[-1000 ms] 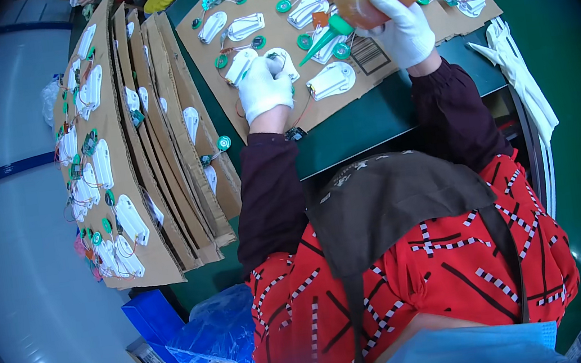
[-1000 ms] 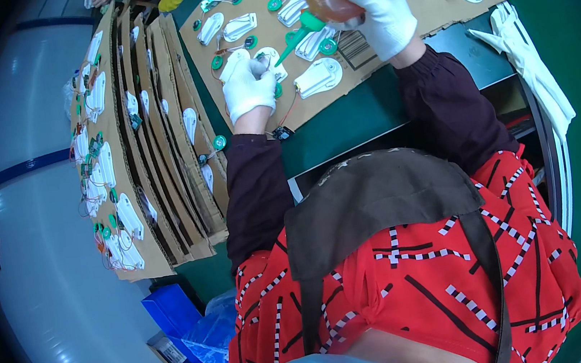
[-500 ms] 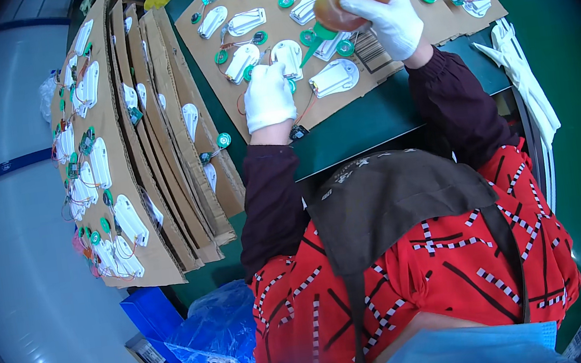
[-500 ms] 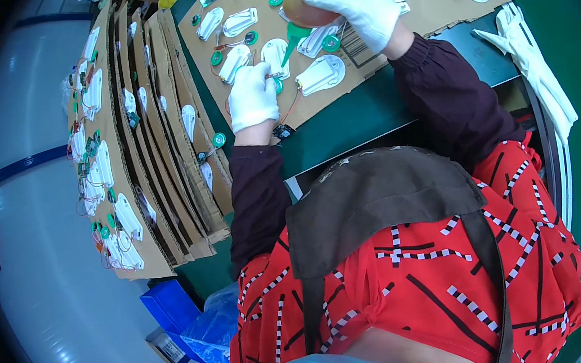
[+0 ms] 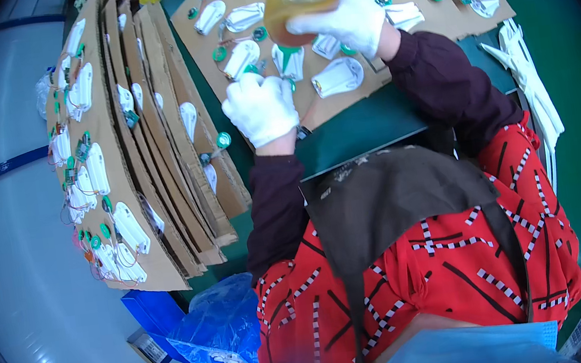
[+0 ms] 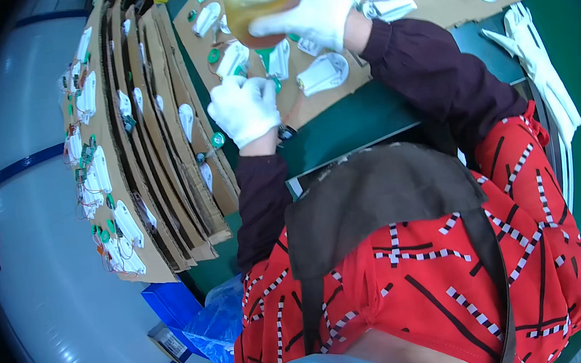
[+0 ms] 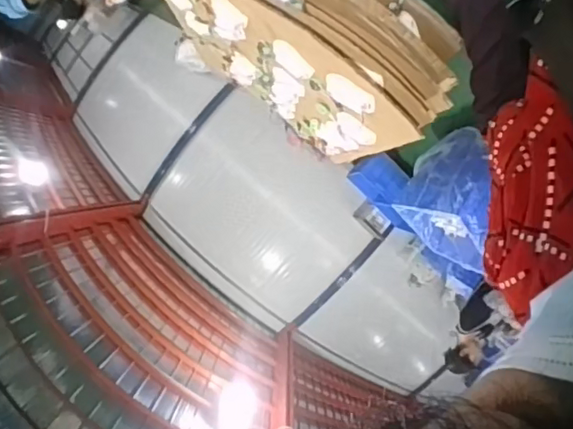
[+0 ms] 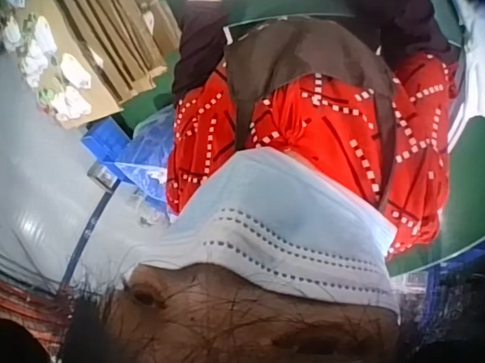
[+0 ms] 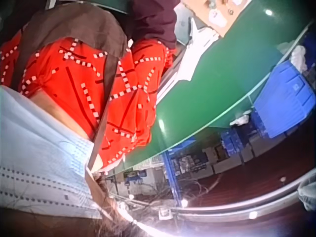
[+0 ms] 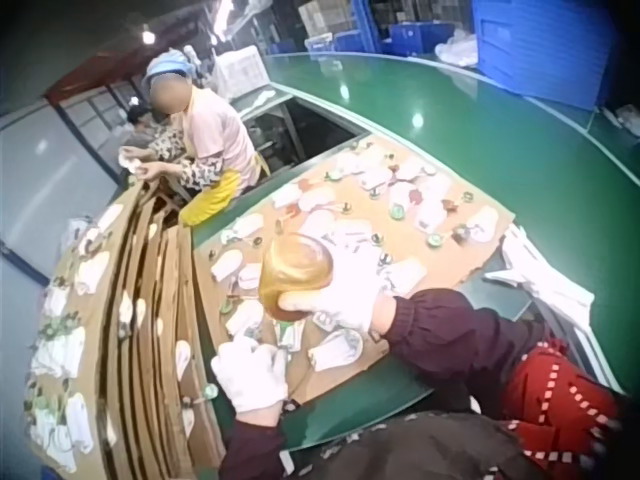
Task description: Applying a liquid from a squeeze bottle onto small plastic components arranged on cardboard sheets.
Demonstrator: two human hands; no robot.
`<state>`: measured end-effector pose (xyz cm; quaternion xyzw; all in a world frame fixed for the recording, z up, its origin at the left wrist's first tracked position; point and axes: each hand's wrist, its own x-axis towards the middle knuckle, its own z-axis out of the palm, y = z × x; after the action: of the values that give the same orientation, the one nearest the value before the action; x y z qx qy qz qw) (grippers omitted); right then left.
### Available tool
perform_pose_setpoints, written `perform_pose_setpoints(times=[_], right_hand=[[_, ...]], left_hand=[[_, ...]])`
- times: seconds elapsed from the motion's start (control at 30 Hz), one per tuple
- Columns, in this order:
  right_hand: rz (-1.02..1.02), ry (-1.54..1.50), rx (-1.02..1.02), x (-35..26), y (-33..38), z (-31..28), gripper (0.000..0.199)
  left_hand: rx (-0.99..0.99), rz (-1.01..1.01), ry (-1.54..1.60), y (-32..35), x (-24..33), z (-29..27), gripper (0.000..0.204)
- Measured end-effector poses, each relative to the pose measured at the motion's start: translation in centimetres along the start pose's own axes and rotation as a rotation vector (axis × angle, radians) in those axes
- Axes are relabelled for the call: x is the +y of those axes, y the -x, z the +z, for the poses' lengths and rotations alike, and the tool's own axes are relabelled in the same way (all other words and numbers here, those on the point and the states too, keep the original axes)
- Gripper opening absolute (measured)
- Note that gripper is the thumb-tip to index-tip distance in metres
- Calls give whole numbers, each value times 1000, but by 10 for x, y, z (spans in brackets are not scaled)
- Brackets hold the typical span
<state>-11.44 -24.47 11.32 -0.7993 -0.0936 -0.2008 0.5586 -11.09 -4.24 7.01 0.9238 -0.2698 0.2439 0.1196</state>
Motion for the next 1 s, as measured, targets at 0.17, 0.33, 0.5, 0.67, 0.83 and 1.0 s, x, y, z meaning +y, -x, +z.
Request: perform_pose_setpoints(times=[0.17,0.33,0.5,0.67,0.83,1.0], right_hand=[[94,-134,-50,-11,0,4,57],[102,-68,-55,-14,-1,3,58],[82,-88,-14,-11,-1,8,57],[143,18,-17,1,4,1,61],[105,-28,20,7,8,-4,62],[111,-26,12,12,10,-6,62]], left_hand=[[22,16,4,1,0,1,10],[26,-1,18,-2,2,1,10],[-16,-29,18,-2,1,2,10],[-11,-25,18,-2,2,2,9],[6,-16,5,0,0,3,9],[16,-13,20,0,2,3,9]])
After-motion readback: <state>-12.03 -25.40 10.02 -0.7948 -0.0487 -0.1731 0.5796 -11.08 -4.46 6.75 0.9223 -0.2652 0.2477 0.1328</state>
